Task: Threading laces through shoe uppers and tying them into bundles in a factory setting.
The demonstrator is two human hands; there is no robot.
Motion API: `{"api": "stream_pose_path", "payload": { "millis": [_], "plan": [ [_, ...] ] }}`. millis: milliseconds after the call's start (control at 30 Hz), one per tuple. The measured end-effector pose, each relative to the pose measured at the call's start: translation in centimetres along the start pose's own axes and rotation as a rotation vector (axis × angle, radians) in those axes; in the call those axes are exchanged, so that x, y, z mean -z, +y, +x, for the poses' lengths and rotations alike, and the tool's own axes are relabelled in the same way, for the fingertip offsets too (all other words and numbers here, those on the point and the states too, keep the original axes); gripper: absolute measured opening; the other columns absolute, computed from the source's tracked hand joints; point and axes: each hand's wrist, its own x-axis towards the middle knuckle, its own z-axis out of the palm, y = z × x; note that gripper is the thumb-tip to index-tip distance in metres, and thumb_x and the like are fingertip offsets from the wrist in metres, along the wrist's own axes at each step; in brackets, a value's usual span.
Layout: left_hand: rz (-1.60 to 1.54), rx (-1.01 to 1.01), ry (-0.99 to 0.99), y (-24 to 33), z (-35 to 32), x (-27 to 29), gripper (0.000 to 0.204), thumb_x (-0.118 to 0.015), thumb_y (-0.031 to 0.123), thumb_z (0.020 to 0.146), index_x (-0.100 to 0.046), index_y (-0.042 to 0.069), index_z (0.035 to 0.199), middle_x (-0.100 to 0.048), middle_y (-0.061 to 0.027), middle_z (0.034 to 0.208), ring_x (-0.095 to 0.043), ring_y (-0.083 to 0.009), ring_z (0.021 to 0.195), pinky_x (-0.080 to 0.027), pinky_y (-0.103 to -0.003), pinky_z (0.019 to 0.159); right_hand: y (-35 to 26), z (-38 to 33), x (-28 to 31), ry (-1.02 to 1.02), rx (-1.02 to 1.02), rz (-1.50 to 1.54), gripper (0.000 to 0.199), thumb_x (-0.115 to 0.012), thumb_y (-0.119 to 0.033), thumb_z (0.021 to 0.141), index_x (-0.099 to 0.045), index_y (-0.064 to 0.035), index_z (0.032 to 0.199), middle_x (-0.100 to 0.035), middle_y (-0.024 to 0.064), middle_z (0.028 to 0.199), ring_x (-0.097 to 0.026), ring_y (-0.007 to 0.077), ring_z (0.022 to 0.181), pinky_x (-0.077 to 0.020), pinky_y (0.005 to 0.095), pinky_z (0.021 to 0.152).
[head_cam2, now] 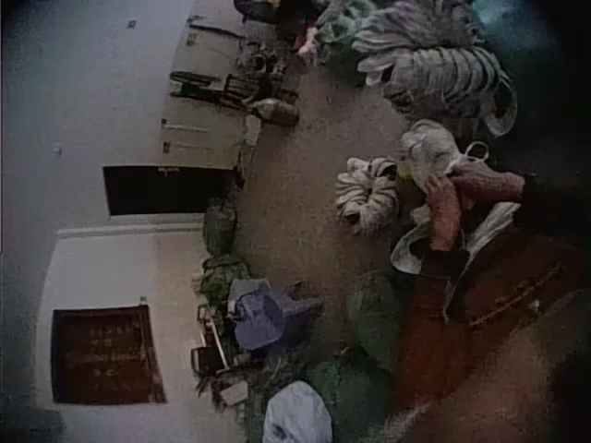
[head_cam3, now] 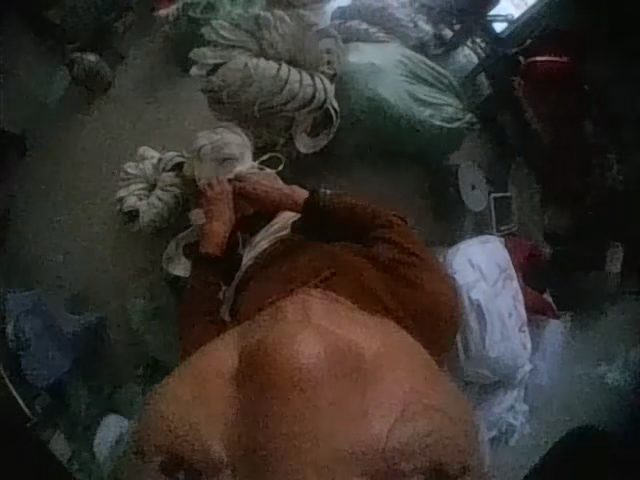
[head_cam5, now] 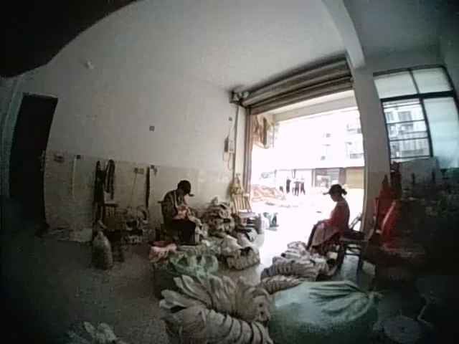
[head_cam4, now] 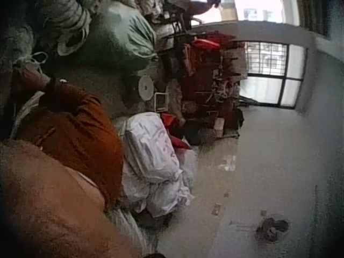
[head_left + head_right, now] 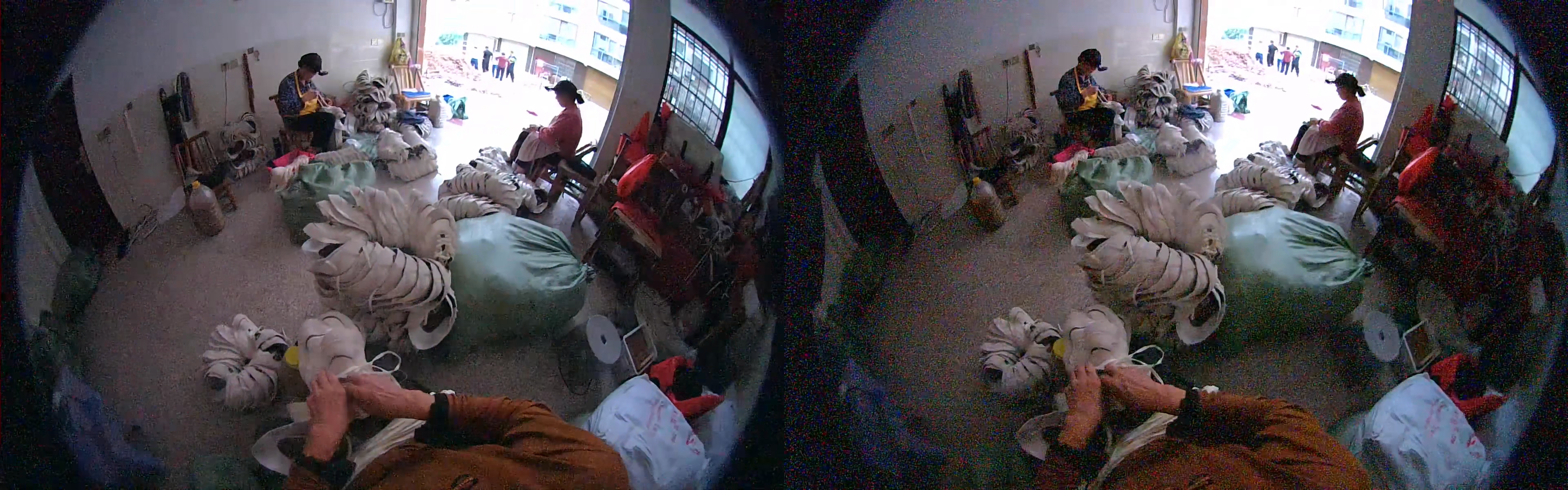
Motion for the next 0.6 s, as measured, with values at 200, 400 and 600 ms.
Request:
{"api": "stream_pose_path", "payload": {
  "millis": [200, 400, 600],
  "plan": [
    [-0.069, 0.034, -0.016, -0.1, 0.1, 1.2, 0.019, -0.058, 0.012, 0.086, -0.056, 0.003, 0.104, -0.055, -0.0137, 0.106, -0.059, -0.0302, 0.101, -0.056, -0.040, 0.078, -0.7, 0.4, 1.1, -0.075, -0.051, -0.097, 0.033, -0.057, -0.004, 0.080, -0.054, -0.0046, 0.113, -0.056, 0.0180, 0.099, -0.060, 0.0370, 0.091, -0.0491, 0.0455, 0.073],
    [-0.068, -0.004, -0.027, -1.5, -0.3, -0.2, 0.024, -0.062, 0.012, 0.082, -0.058, 0.002, 0.104, -0.057, -0.0149, 0.102, -0.060, -0.0318, 0.101, -0.055, -0.040, 0.077, -1.3, 0.7, 0.7, -0.093, 0.014, -0.133, 0.025, -0.054, -0.006, 0.083, -0.054, -0.0026, 0.108, -0.057, 0.0187, 0.097, -0.062, 0.0365, 0.086, -0.0499, 0.0448, 0.071],
    [-0.375, -0.016, 0.172, -1.9, -1.1, 0.3, 0.037, -0.066, 0.019, 0.079, -0.058, -0.002, 0.109, -0.058, -0.0184, 0.102, -0.057, -0.0384, 0.099, -0.049, -0.047, 0.081, 0.2, 1.4, -0.6, -0.045, -0.002, -0.209, 0.029, -0.052, -0.014, 0.085, -0.050, -0.0014, 0.112, -0.055, 0.0166, 0.098, -0.060, 0.0345, 0.083, -0.0447, 0.0458, 0.071]
  ]
}}
